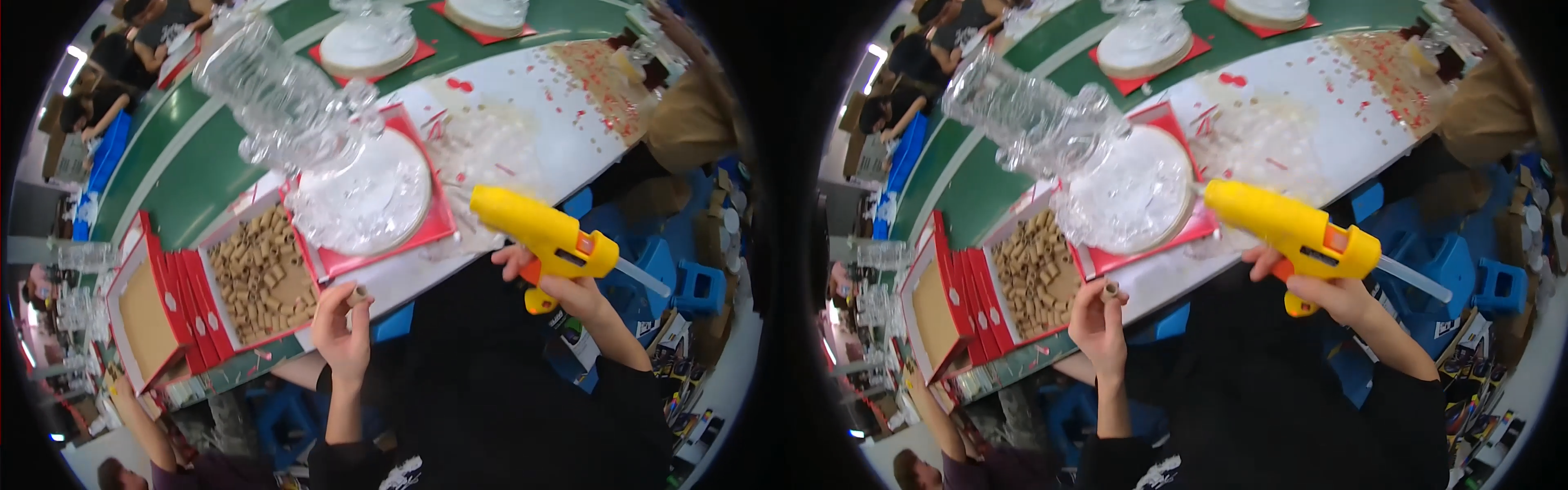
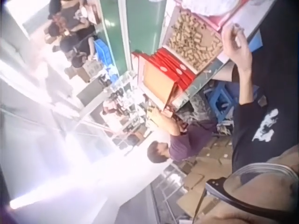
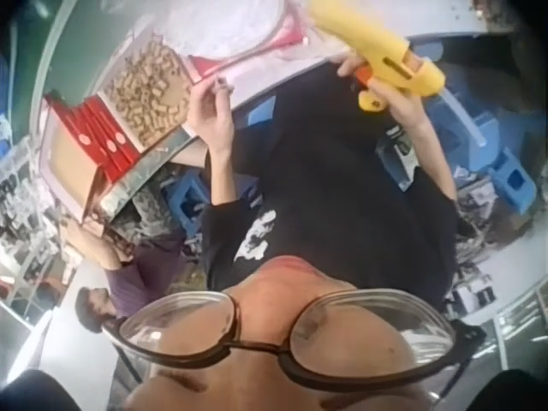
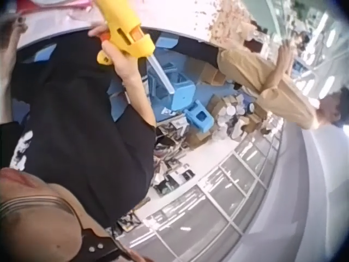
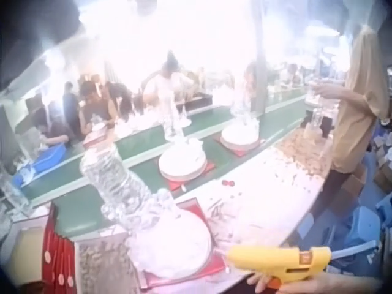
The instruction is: Assembling decorative crystal fixtures by gluing small components and placing them into boxes.
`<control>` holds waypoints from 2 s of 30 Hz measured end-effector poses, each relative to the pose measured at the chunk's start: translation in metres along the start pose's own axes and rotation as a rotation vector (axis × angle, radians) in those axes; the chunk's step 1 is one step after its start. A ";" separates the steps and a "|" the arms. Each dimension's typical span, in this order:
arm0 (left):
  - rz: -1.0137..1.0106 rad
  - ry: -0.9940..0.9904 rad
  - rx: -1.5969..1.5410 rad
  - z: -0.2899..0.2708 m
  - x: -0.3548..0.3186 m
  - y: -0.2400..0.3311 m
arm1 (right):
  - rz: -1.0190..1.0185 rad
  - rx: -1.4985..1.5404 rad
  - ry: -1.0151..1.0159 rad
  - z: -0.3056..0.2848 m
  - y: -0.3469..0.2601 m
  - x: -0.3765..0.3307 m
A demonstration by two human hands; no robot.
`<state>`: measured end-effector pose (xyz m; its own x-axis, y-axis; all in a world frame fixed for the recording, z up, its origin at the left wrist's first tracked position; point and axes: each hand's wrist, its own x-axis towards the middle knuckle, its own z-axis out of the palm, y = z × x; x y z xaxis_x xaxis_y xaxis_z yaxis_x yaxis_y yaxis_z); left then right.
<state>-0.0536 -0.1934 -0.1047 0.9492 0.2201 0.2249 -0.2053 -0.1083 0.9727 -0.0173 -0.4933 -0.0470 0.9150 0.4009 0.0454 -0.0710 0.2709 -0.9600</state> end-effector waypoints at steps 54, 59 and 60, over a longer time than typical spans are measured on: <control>-0.005 -0.036 -0.211 -0.006 0.001 0.013 | 0.396 0.237 -0.339 0.035 0.024 0.009; -0.009 -0.045 -0.211 -0.007 0.000 0.015 | 0.407 0.236 -0.303 0.034 0.023 0.008; -0.013 -0.045 -0.211 -0.006 0.000 0.014 | 0.403 0.242 -0.305 0.034 0.024 0.008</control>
<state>-0.0580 -0.1887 -0.0909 0.9607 0.1767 0.2140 -0.2340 0.1010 0.9670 -0.0248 -0.4541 -0.0605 0.6425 0.7398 -0.1997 -0.5134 0.2222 -0.8289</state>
